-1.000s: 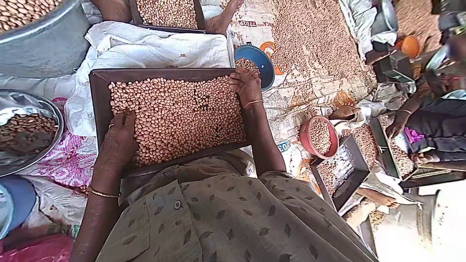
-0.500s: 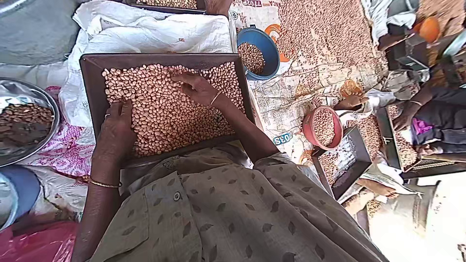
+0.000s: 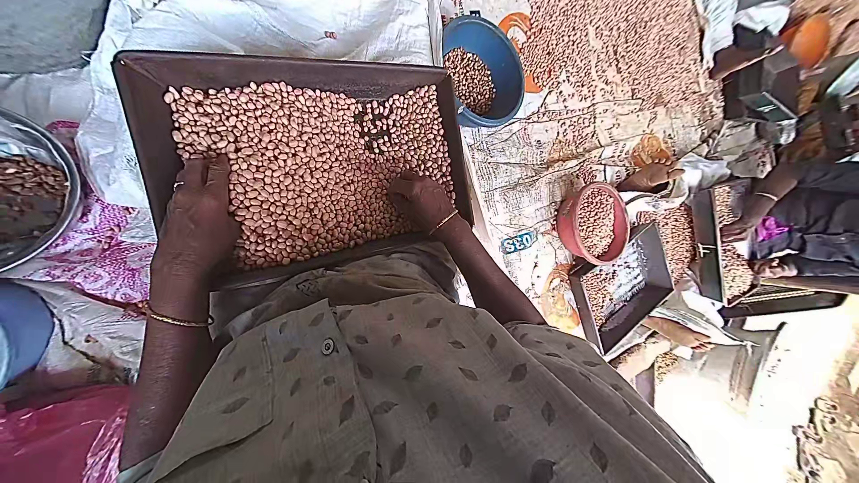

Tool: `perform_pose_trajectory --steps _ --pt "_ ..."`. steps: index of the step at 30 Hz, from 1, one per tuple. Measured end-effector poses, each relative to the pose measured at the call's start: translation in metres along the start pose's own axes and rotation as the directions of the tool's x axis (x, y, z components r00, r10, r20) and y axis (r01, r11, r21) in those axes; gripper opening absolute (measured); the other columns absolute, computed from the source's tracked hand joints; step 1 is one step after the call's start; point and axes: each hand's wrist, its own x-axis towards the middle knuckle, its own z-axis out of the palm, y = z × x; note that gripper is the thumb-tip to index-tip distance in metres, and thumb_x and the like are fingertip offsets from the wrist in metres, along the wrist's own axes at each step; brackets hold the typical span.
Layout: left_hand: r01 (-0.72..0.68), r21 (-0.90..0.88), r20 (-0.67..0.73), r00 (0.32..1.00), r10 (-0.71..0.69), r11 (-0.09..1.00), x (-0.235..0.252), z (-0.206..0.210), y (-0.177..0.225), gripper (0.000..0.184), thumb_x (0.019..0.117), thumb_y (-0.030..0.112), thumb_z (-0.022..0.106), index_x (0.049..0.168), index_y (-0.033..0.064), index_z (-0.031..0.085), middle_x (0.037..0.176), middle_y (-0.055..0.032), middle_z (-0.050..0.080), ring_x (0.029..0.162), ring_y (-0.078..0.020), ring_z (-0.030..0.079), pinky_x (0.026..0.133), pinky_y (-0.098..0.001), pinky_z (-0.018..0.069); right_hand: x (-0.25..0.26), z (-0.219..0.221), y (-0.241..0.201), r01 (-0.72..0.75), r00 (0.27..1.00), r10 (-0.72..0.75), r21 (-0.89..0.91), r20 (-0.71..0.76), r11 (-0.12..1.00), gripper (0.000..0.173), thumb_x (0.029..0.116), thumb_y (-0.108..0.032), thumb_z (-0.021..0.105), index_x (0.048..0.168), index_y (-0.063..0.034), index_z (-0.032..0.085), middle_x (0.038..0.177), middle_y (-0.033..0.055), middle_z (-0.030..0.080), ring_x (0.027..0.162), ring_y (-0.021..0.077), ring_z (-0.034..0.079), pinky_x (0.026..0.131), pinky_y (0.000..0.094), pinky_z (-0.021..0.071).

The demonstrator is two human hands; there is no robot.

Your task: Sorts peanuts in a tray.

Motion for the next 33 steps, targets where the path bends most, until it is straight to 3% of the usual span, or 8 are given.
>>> perform_pose_trajectory --steps 11,15,17,19,21,24,27,33 --pt "0.029 0.012 0.02 0.999 -0.03 0.999 0.001 -0.003 0.005 0.089 0.0707 -0.023 0.071 0.152 -0.0053 0.038 0.153 -0.0372 0.036 0.134 -0.0609 0.044 0.1 -0.0756 0.0422 0.005 0.004 -0.024 -0.055 0.998 0.06 -0.181 0.018 0.982 0.021 0.0976 -0.017 0.057 0.101 -0.0022 0.071 0.112 0.0173 0.071 0.087 0.0357 0.072 0.069 0.0544 0.0562" --pt "0.019 0.006 0.016 1.0 -0.019 1.0 0.002 -0.004 0.005 0.091 0.0693 -0.022 0.074 0.152 -0.0062 0.038 0.152 -0.0373 0.036 0.133 -0.0609 0.044 0.099 -0.0749 0.043 0.009 -0.019 0.009 -0.05 0.956 0.103 0.191 -0.276 0.98 0.02 0.0948 -0.015 0.066 0.097 0.0023 0.074 0.096 0.0168 0.073 0.085 0.0287 0.072 0.078 0.0504 0.058" --pt "0.014 0.006 0.013 1.0 -0.014 1.0 0.001 -0.003 0.004 0.091 0.0696 -0.022 0.074 0.152 -0.0061 0.038 0.152 -0.0373 0.036 0.132 -0.0615 0.045 0.098 -0.0749 0.0436 0.012 -0.039 0.024 -0.002 0.792 0.318 0.519 -0.521 0.855 0.02 0.0997 -0.012 0.06 0.105 0.0066 0.067 0.09 0.0124 0.07 0.069 0.0161 0.068 0.065 0.0341 0.0598" --pt "0.002 -0.005 0.008 1.0 -0.002 1.0 0.001 -0.004 0.006 0.089 0.0693 -0.023 0.072 0.15 -0.0081 0.039 0.151 -0.0388 0.036 0.13 -0.0635 0.045 0.097 -0.076 0.0436 0.017 -0.061 0.021 0.08 0.697 0.525 0.781 -0.488 0.62 0.026 0.1061 -0.015 0.052 0.123 0.004 0.056 0.098 0.0096 0.066 0.068 0.0146 0.07 0.061 0.0305 0.0628" --pt "0.006 -0.003 0.011 1.0 -0.006 1.0 0.002 -0.005 0.006 0.088 0.0698 -0.023 0.072 0.15 -0.0079 0.039 0.151 -0.0389 0.036 0.13 -0.064 0.045 0.096 -0.0766 0.0435 0.02 -0.062 0.008 0.079 0.77 0.513 0.854 -0.38 0.514 0.03 0.1078 -0.017 0.049 0.128 0.0042 0.053 0.103 0.0114 0.068 0.074 0.0183 0.072 0.066 0.0341 0.064" --pt "-0.011 -0.012 -0.004 1.0 0.011 1.0 0.002 -0.004 0.005 0.087 0.0692 -0.024 0.071 0.149 -0.0088 0.039 0.15 -0.039 0.037 0.13 -0.0628 0.046 0.096 -0.0758 0.044 0.026 -0.03 -0.021 0.052 0.962 0.164 0.74 -0.217 0.671 0.021 0.103 -0.005 0.054 0.116 0.0086 0.064 0.097 0.0132 0.07 0.076 0.0159 0.072 0.07 0.0332 0.0636" --pt "-0.011 -0.004 -0.003 1.0 0.011 1.0 0.0 -0.003 0.003 0.087 0.0703 -0.023 0.071 0.15 -0.0076 0.039 0.151 -0.0378 0.038 0.131 -0.0617 0.046 0.098 -0.0745 0.0444 0.038 0.008 -0.047 0.138 0.987 -0.099 0.361 -0.125 0.922 0.021 0.0961 -0.003 0.061 0.113 0.0033 0.072 0.107 0.0187 0.073 0.091 0.0258 0.073 0.083 0.0404 0.0601" --pt "-0.016 0.0 -0.004 1.0 0.016 1.0 0.001 -0.002 0.001 0.082 0.0754 -0.02 0.069 0.151 -0.0065 0.039 0.15 -0.039 0.037 0.132 -0.0604 0.046 0.1 -0.0727 0.0438 0.041 0.022 -0.065 0.124 0.988 -0.115 0.096 -0.1 0.988 0.017 0.0984 -0.004 0.058 0.108 0.0026 0.07 0.113 0.0224 0.068 0.092 0.0361 0.072 0.077 0.0498 0.0595"
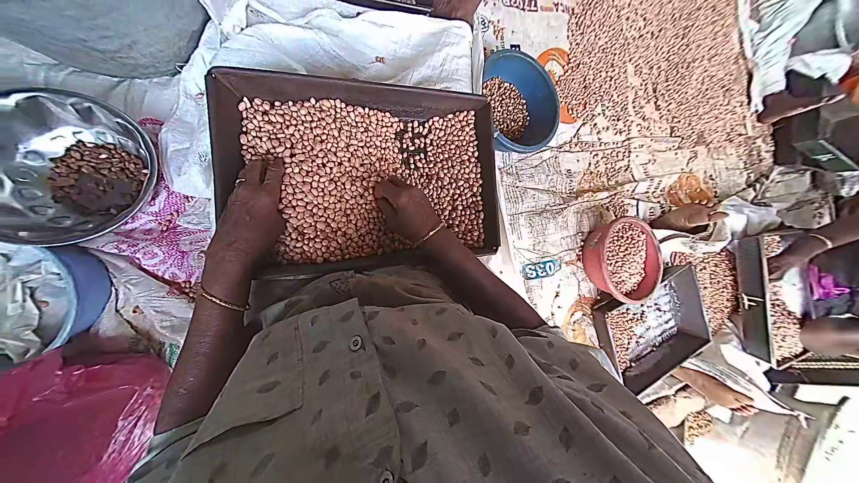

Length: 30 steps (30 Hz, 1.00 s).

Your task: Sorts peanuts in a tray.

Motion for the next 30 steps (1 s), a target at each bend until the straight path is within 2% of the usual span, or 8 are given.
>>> perform_pose_trajectory --steps 4,8,10,13,15,19,23,30 --pt "-0.023 -0.01 -0.011 1.0 0.023 1.0 0.0 0.001 -0.001 0.08 0.0752 -0.02 0.07 0.149 -0.0087 0.04 0.147 -0.0397 0.04 0.128 -0.0616 0.048 0.097 -0.0734 0.045 -0.004 -0.001 0.007 0.002 1.0 -0.002 0.036 0.002 0.999 0.015 0.0977 -0.004 0.059 0.105 0.0046 0.069 0.107 0.0218 0.07 0.09 0.0351 0.072 0.079 0.049 0.0592" --pt "-0.02 -0.017 -0.02 1.0 0.02 1.0 0.0 0.001 0.0 0.078 0.0771 -0.021 0.067 0.15 -0.0072 0.041 0.148 -0.0387 0.039 0.129 -0.0604 0.048 0.098 -0.0723 0.045 0.013 -0.03 0.01 0.07 0.962 -0.071 0.015 0.264 0.997 0.016 0.0958 -0.004 0.058 0.103 0.0043 0.069 0.092 0.0203 0.071 0.084 0.036 0.07 0.078 0.0535 0.0561" --pt "-0.023 -0.011 -0.023 0.999 0.023 1.0 0.0 0.002 -0.002 0.078 0.0773 -0.02 0.067 0.15 -0.0073 0.041 0.149 -0.0393 0.039 0.13 -0.0607 0.048 0.099 -0.0723 0.0447 0.031 -0.05 0.015 0.151 0.986 -0.155 0.065 0.055 0.986 0.013 0.0931 -0.001 0.059 0.097 0.0058 0.069 0.085 0.0186 0.069 0.074 0.0305 0.069 0.07 0.0481 0.0559" --pt "-0.019 -0.007 -0.045 0.999 0.018 1.0 -0.004 0.005 -0.002 0.08 0.0775 -0.019 0.068 0.151 -0.0054 0.04 0.152 -0.0365 0.037 0.13 -0.0594 0.049 0.098 -0.0725 0.0459 0.059 -0.097 0.014 0.184 0.9 -0.039 0.297 -0.433 0.937 0.037 0.1028 -0.006 0.054 0.135 0.0124 0.053 0.119 0.0215 0.068 0.085 0.0217 0.075 0.077 0.0367 0.0647" --pt "-0.02 -0.015 -0.048 0.999 0.02 1.0 -0.006 0.005 -0.001 0.079 0.0777 -0.02 0.066 0.151 -0.0062 0.04 0.153 -0.0363 0.036 0.13 -0.0596 0.048 0.098 -0.0734 0.0452 0.057 -0.125 0.02 0.092 0.872 0.064 0.29 -0.486 0.953 0.042 0.106 -0.012 0.051 0.142 0.0086 0.048 0.119 0.0172 0.066 0.085 0.0182 0.074 0.076 0.0338 0.0653" --pt "-0.008 -0.011 -0.037 0.999 0.007 1.0 -0.003 0.003 0.0 0.076 0.0795 -0.02 0.066 0.15 -0.0073 0.04 0.15 -0.037 0.039 0.131 -0.0589 0.048 0.099 -0.0737 0.0442 0.001 -0.131 0.032 -0.409 0.911 0.391 -0.175 -0.129 0.896 0.035 0.1064 -0.024 0.051 0.125 0.0 0.067 0.105 0.022 0.072 0.096 0.039 0.071 0.088 0.0576 0.055" --pt "-0.004 0.001 -0.021 1.0 0.004 1.0 -0.003 0.002 0.001 0.079 0.0764 -0.02 0.069 0.149 -0.0082 0.04 0.149 -0.0377 0.039 0.13 -0.0608 0.047 0.098 -0.075 0.0438 -0.051 -0.1 0.033 -0.572 0.711 0.674 -0.394 0.2 0.72 0.036 0.1066 -0.029 0.051 0.128 -0.002 0.061 0.11 0.0259 0.069 0.105 0.0459 0.068 0.086 0.0643 0.0519" --pt "0.059 0.009 0.022 0.998 -0.059 0.998 -0.002 0.001 0.002 0.083 0.076 -0.021 0.069 0.152 -0.0062 0.038 0.156 -0.0352 0.032 0.136 -0.0607 0.04 0.101 -0.0778 0.0392 -0.048 -0.029 0.001 -0.354 0.919 0.333 0.072 0.209 0.932 0.056 0.101 -0.019 0.062 0.15 0.001 0.046 0.131 0.0248 0.064 0.117 0.0384 0.067 0.102 0.0536 0.0523"
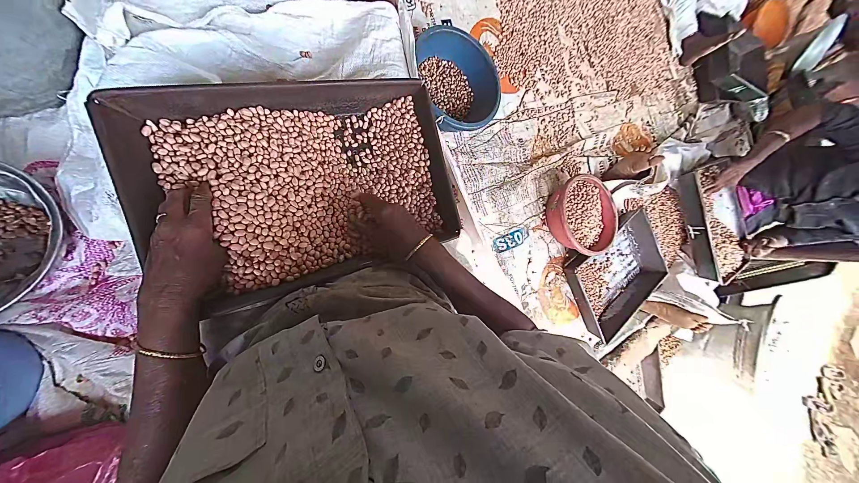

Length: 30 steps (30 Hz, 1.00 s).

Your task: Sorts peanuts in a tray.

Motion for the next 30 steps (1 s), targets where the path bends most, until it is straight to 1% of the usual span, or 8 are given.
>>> perform_pose_trajectory --steps 3,5,10,15,18,22,24,30 --pt "-0.008 -0.005 -0.014 1.0 0.008 1.0 -0.001 0.002 -0.001 0.083 0.0754 -0.022 0.069 0.151 -0.0069 0.038 0.155 -0.0362 0.033 0.135 -0.0618 0.041 0.1 -0.0783 0.0395 0.016 0.017 -0.022 0.331 0.941 -0.269 0.403 -0.204 0.853 0.054 0.098 0.0 0.059 0.149 0.0084 0.044 0.145 0.0276 0.055 0.122 0.0325 0.065 0.104 0.0432 0.0524" --pt "-0.001 0.002 -0.012 1.0 0.001 1.0 -0.002 0.002 -0.002 0.084 0.0759 -0.02 0.069 0.152 -0.0061 0.037 0.156 -0.0351 0.032 0.137 -0.06 0.04 0.102 -0.0773 0.0393 0.025 0.01 -0.026 0.407 0.91 -0.268 0.552 -0.318 0.728 0.05 0.0996 0.003 0.053 0.148 0.0088 0.044 0.145 0.0262 0.054 0.105 0.0266 0.072 0.089 0.0391 0.0614" --pt "-0.011 -0.014 -0.009 1.0 0.01 1.0 -0.002 0.001 -0.001 0.066 0.0772 -0.019 0.069 0.14 -0.0116 0.05 0.157 -0.0336 0.032 0.136 -0.0584 0.042 0.101 -0.0761 0.0406 0.028 -0.058 0.027 -0.02 0.939 0.057 0.112 -0.339 0.993 0.037 0.1064 -0.011 0.049 0.138 0.0058 0.057 0.11 0.0227 0.072 0.084 0.0307 0.075 0.08 0.0463 0.0619" --pt "-0.009 -0.006 -0.004 1.0 0.009 1.0 -0.004 0.0 0.001 0.08 0.0769 -0.019 0.069 0.15 -0.0065 0.039 0.156 -0.0349 0.032 0.133 -0.0613 0.044 0.098 -0.0772 0.0425 0.035 -0.071 0.047 -0.318 0.932 0.284 -0.135 -0.225 0.938 0.038 0.1074 -0.021 0.049 0.13 0.0068 0.061 0.115 0.0285 0.068 0.11 0.0437 0.068 0.098 0.058 0.0508" --pt "-0.018 -0.003 0.001 1.0 0.018 1.0 -0.001 -0.004 0.003 0.082 0.0753 -0.02 0.069 0.15 -0.0079 0.038 0.152 -0.0376 0.035 0.132 -0.0614 0.045 0.099 -0.0756 0.0424 0.058 -0.059 0.021 -0.274 0.956 0.253 -0.136 -0.151 0.952 0.045 0.1068 -0.024 0.052 0.138 0.0083 0.05 0.117 0.0297 0.066 0.112 0.044 0.066 0.099 0.0569 0.0508" --pt "-0.048 -0.002 -0.017 0.999 0.048 0.999 0.001 -0.002 0.002 0.08 0.0758 -0.02 0.069 0.149 -0.0094 0.039 0.151 -0.0385 0.036 0.132 -0.0609 0.045 0.1 -0.0742 0.0428 0.084 -0.037 -0.008 0.261 0.941 -0.208 0.18 -0.267 0.949 0.05 0.1021 -0.006 0.052 0.15 0.0044 0.046 0.142 0.0246 0.058 0.119 0.0297 0.066 0.103 0.0406 0.052" --pt "-0.045 -0.002 -0.018 0.999 0.045 0.999 0.0 -0.002 0.001 0.079 0.0757 -0.02 0.069 0.149 -0.0094 0.04 0.152 -0.0377 0.036 0.132 -0.0607 0.046 0.099 -0.0747 0.0433 0.09 -0.032 -0.017 0.43 0.881 -0.281 0.394 -0.381 0.812 0.048 0.1015 -0.001 0.05 0.149 0.0047 0.046 0.147 0.0249 0.051 0.107 0.0249 0.07 0.088 0.0366 0.0615" --pt "-0.043 0.02 -0.027 0.999 0.044 0.999 -0.007 0.003 -0.002 0.083 0.0765 -0.019 0.07 0.152 -0.007 0.038 0.155 -0.0354 0.034 0.132 -0.0606 0.046 0.099 -0.0736 0.0447 0.041 -0.067 0.023 0.008 0.943 -0.045 -0.113 -0.329 0.994 0.036 0.1051 -0.011 0.05 0.137 0.0045 0.06 0.129 0.0244 0.066 0.116 0.0378 0.067 0.101 0.0517 0.0517"
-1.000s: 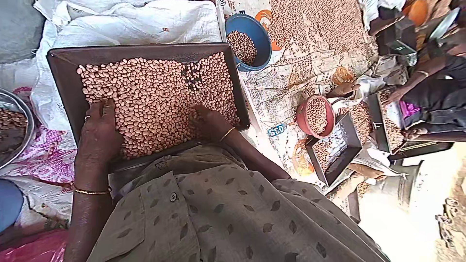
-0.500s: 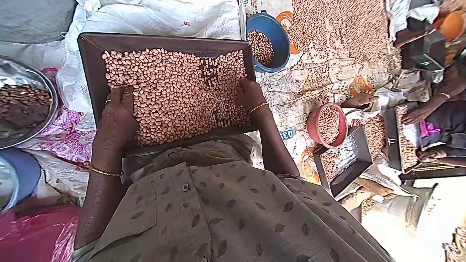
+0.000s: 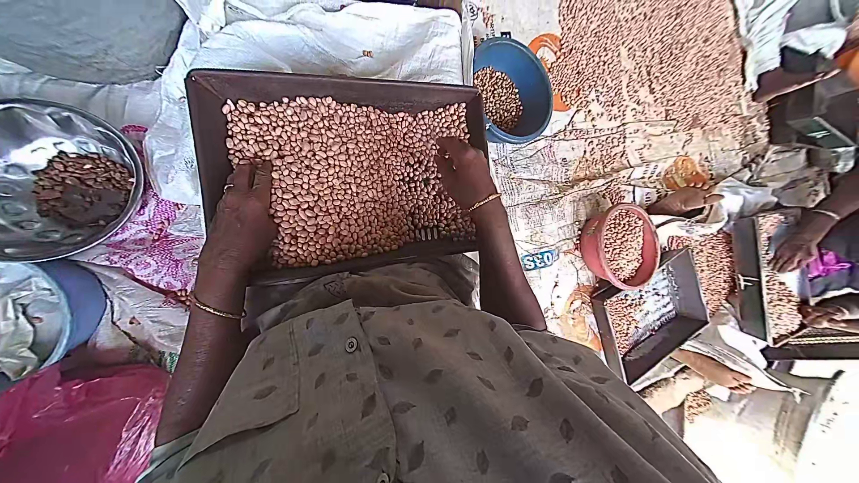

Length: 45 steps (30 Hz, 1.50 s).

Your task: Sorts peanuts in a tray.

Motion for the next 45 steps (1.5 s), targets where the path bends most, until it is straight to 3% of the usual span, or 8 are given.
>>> perform_pose_trajectory --steps 9,14,17,24,30,33,35,45 --pt "0.01 -0.007 -0.003 1.0 -0.01 1.0 0.005 0.0 -0.001 0.081 0.077 -0.019 0.069 0.151 -0.0078 0.038 0.154 -0.0364 0.035 0.136 -0.0586 0.043 0.103 -0.0741 0.0411 -0.061 0.024 -0.01 -0.184 0.906 0.265 -0.257 0.33 0.949 0.039 0.1037 -0.02 0.055 0.134 0.0035 0.058 0.128 0.0274 0.062 0.111 0.0444 0.067 0.091 0.0601 0.0533" --pt "0.0 0.002 -0.004 1.0 0.0 1.0 0.006 0.001 -0.002 0.077 0.0779 -0.02 0.067 0.148 -0.0103 0.039 0.153 -0.0377 0.035 0.137 -0.0589 0.041 0.104 -0.0746 0.0395 -0.056 0.06 -0.049 0.205 0.954 -0.26 0.304 0.151 0.93 0.045 0.0987 -0.005 0.06 0.141 0.0089 0.054 0.133 0.0285 0.062 0.118 0.0374 0.066 0.102 0.0465 0.0531" --pt "-0.004 0.005 0.001 1.0 0.004 1.0 0.007 0.0 -0.002 0.08 0.0762 -0.021 0.067 0.149 -0.0112 0.037 0.154 -0.038 0.034 0.138 -0.0594 0.04 0.105 -0.0746 0.0388 -0.038 0.057 -0.055 0.437 0.896 -0.416 0.478 -0.155 0.762 0.041 0.0956 0.004 0.06 0.136 0.0121 0.057 0.132 0.0295 0.062 0.102 0.032 0.072 0.089 0.039 0.0603" --pt "0.014 -0.004 0.007 1.0 -0.014 1.0 0.007 0.001 -0.003 0.078 0.0775 -0.019 0.067 0.149 -0.0085 0.039 0.154 -0.0355 0.035 0.137 -0.0585 0.041 0.103 -0.0751 0.0398 0.024 -0.015 0.015 -0.072 0.997 0.069 0.09 0.035 0.993 0.041 0.1061 -0.011 0.048 0.143 0.0058 0.051 0.114 0.0232 0.069 0.092 0.0323 0.074 0.086 0.0471 0.0607" --pt "0.01 -0.012 0.003 1.0 -0.01 1.0 0.007 0.004 -0.008 0.086 0.0745 -0.019 0.071 0.152 -0.0068 0.036 0.155 -0.0359 0.033 0.137 -0.059 0.041 0.103 -0.0745 0.0401 0.07 0.003 -0.006 -0.147 0.961 0.193 -0.227 0.197 0.963 0.044 0.1058 -0.019 0.052 0.141 0.0063 0.049 0.129 0.0291 0.062 0.124 0.0427 0.061 0.105 0.0552 0.048" --pt "0.012 -0.017 -0.003 1.0 -0.012 1.0 0.005 0.004 -0.007 0.086 0.0741 -0.019 0.072 0.151 -0.0068 0.037 0.155 -0.0359 0.034 0.135 -0.0601 0.042 0.102 -0.0755 0.0406 0.069 0.028 -0.023 0.22 0.964 -0.224 0.041 0.145 0.975 0.045 0.1007 -0.005 0.055 0.144 0.0055 0.053 0.14 0.0263 0.059 0.124 0.0364 0.063 0.107 0.0435 0.0485" --pt "0.013 -0.016 0.001 1.0 -0.013 1.0 0.004 0.003 -0.006 0.086 0.0746 -0.019 0.07 0.152 -0.0064 0.036 0.155 -0.0356 0.033 0.136 -0.0596 0.041 0.103 -0.075 0.04 0.062 0.034 -0.03 0.39 0.899 -0.436 0.375 0.042 0.841 0.042 0.0981 0.002 0.053 0.139 0.0039 0.059 0.134 0.0243 0.062 0.101 0.0262 0.069 0.085 0.0337 0.0569" --pt "0.011 0.0 0.016 1.0 -0.011 1.0 -0.004 -0.002 -0.001 0.083 0.0783 -0.017 0.067 0.154 -0.0054 0.035 0.157 -0.0359 0.03 0.136 -0.0618 0.039 0.102 -0.076 0.0401 -0.018 0.037 0.013 0.088 0.975 -0.177 0.502 0.133 0.861 0.024 0.1032 -0.003 0.052 0.119 0.0085 0.066 0.108 0.021 0.071 0.083 0.0215 0.074 0.078 0.0367 0.0624"
